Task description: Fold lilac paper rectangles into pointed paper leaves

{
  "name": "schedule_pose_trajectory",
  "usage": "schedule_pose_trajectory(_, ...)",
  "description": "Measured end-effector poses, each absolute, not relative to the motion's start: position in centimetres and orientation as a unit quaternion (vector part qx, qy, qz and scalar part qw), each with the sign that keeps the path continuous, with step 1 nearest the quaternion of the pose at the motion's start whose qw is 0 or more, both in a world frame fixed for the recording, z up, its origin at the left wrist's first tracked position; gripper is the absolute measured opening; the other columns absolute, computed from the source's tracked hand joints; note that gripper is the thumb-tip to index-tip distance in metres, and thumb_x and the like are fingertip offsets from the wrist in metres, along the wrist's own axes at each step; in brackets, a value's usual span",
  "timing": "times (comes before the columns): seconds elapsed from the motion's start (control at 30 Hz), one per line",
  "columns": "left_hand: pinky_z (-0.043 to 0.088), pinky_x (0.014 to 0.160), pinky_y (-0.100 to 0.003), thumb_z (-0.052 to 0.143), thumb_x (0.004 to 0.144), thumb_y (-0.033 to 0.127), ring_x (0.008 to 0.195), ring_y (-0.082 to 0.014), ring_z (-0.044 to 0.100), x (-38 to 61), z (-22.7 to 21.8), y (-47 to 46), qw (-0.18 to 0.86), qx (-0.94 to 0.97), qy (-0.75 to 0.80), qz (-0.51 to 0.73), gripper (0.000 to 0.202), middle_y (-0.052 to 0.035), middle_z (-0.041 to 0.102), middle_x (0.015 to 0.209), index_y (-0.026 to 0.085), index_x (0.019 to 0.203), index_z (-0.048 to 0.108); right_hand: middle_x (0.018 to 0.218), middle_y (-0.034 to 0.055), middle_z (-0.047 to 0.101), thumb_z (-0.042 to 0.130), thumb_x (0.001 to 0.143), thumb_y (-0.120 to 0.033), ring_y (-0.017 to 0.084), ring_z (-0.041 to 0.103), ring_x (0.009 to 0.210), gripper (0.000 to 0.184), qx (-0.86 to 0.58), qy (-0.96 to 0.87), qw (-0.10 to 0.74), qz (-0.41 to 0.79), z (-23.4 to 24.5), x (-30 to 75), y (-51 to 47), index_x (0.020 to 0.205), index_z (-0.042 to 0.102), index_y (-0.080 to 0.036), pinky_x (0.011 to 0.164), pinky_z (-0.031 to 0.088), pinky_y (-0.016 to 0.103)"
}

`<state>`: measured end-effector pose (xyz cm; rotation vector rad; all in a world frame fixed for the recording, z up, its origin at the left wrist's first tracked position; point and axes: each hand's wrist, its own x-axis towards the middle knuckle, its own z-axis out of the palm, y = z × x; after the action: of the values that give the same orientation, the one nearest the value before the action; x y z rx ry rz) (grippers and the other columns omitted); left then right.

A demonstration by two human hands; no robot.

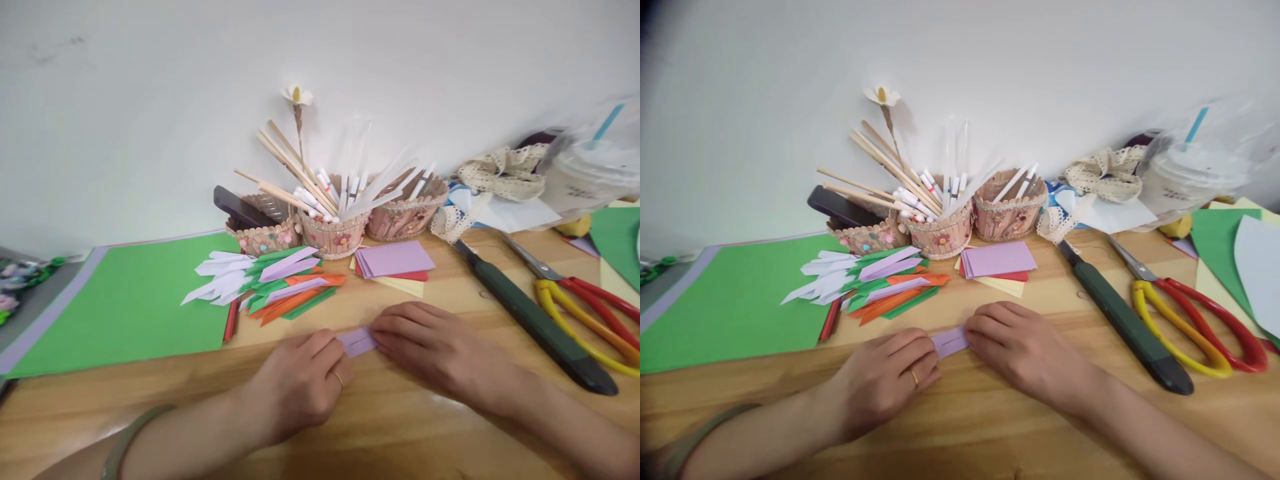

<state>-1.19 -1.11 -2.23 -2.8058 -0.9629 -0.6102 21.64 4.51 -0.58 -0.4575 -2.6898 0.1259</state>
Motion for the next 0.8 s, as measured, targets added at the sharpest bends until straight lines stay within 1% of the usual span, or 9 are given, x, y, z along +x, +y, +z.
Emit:
schedule_pose_trajectory(0.07, 0.052, 0.059, -0.03, 0.048, 0.092, 0.013, 0.071, -0.0189, 0.058, -1.1, -2.2, -1.1, 0.056, -0.919, -0.333, -0.202, 0.022, -0.0047, 0.062, 0.075, 0.013, 0.077, 0.063, 0.096, 0.0085, 0.068, 0.039, 0.096, -0.012, 0.02, 0.059, 0.09, 0.024, -0.141, -0.969, 0.202, 0.022, -0.6, 21.7, 4.5, 0.097, 0.062, -0.012, 0.075, 0.052, 0.035)
schedule_pose_trajectory(0.13, 0.049, 0.053, -0.029, 0.049, 0.091, 0.012, 0.067, -0.019, 0.056, -1.0, -2.1, -1.0, 0.058, -0.913, -0.347, -0.207, 0.02, -0.0035, 0.062, 0.072, 0.013, 0.078, 0.064, 0.096, 0.0087, 0.068, 0.04, 0.095, -0.011, 0.02, 0.059, 0.088, 0.022, -0.136, -0.968, 0.21, 0.014, -0.8, 21.8, 4.6, 0.099, 0.062, -0.011, 0.075, 0.051, 0.035)
schedule_pose_trajectory(0.23, 0.045, 0.049, -0.028, 0.049, 0.091, 0.012, 0.063, -0.0185, 0.054, -1.0, -1.8, -0.8, 0.041, -0.901, -0.364, -0.232, 0.021, -0.0022, 0.063, 0.071, 0.014, 0.078, 0.065, 0.093, 0.0077, 0.065, 0.045, 0.094, -0.015, 0.018, 0.057, 0.085, 0.017, -0.176, -0.959, 0.216, 0.054, -1.2, 21.7, 4.7, 0.097, 0.062, -0.013, 0.073, 0.049, 0.033)
schedule_pose_trajectory(0.37, 0.047, 0.057, -0.027, 0.047, 0.093, 0.016, 0.066, -0.0174, 0.056, -1.2, -1.7, -0.4, -0.058, -0.872, -0.401, -0.275, 0.022, -0.0024, 0.066, 0.073, 0.016, 0.084, 0.067, 0.084, 0.0064, 0.059, 0.045, 0.094, -0.02, 0.016, 0.054, 0.076, 0.02, -0.26, -0.933, 0.206, 0.14, -1.3, 21.3, 4.9, 0.085, 0.062, -0.017, 0.067, 0.046, 0.03)
schedule_pose_trajectory(0.43, 0.047, 0.061, -0.026, 0.049, 0.092, 0.017, 0.067, -0.0165, 0.057, -1.4, -1.7, -0.2, -0.118, -0.855, -0.42, -0.279, 0.019, -0.0022, 0.067, 0.074, 0.017, 0.089, 0.068, 0.079, 0.0057, 0.058, 0.044, 0.095, -0.021, 0.016, 0.053, 0.073, 0.022, -0.276, -0.921, 0.21, 0.177, -1.3, 21.1, 5.0, 0.081, 0.061, -0.017, 0.065, 0.045, 0.028)
schedule_pose_trajectory(0.5, 0.047, 0.064, -0.026, 0.052, 0.09, 0.016, 0.069, -0.0162, 0.058, -1.4, -1.7, 0.0, -0.168, -0.841, -0.44, -0.267, 0.016, -0.0019, 0.067, 0.076, 0.018, 0.089, 0.067, 0.077, 0.0053, 0.058, 0.044, 0.095, -0.021, 0.016, 0.053, 0.072, 0.022, -0.284, -0.914, 0.21, 0.2, -1.4, 20.9, 5.1, 0.079, 0.058, -0.017, 0.065, 0.044, 0.028)
schedule_pose_trajectory(0.6, 0.045, 0.065, -0.026, 0.055, 0.085, 0.011, 0.071, -0.016, 0.059, -1.3, -1.2, 0.3, -0.223, -0.813, -0.484, -0.233, 0.013, -0.0011, 0.066, 0.076, 0.018, 0.084, 0.065, 0.077, 0.0054, 0.059, 0.045, 0.094, -0.02, 0.017, 0.053, 0.072, 0.019, -0.298, -0.91, 0.206, 0.202, -1.5, 20.8, 5.1, 0.079, 0.055, -0.017, 0.064, 0.043, 0.029)
schedule_pose_trajectory(0.67, 0.044, 0.063, -0.025, 0.055, 0.083, 0.01, 0.07, -0.0155, 0.058, -1.1, -0.9, 0.3, -0.254, -0.793, -0.514, -0.208, 0.011, -0.0004, 0.064, 0.075, 0.018, 0.084, 0.063, 0.078, 0.0055, 0.059, 0.045, 0.093, -0.019, 0.017, 0.053, 0.072, 0.017, -0.309, -0.909, 0.2, 0.196, -1.5, 20.7, 5.0, 0.08, 0.055, -0.017, 0.065, 0.043, 0.029)
schedule_pose_trajectory(0.8, 0.043, 0.064, -0.026, 0.052, 0.084, 0.012, 0.071, -0.0158, 0.057, -1.0, -0.9, 0.4, -0.261, -0.781, -0.539, -0.177, 0.009, -0.0002, 0.061, 0.077, 0.018, 0.086, 0.059, 0.079, 0.006, 0.059, 0.047, 0.092, -0.018, 0.018, 0.054, 0.072, 0.014, -0.339, -0.902, 0.188, 0.189, -1.4, 20.5, 4.9, 0.08, 0.054, -0.017, 0.064, 0.043, 0.03)
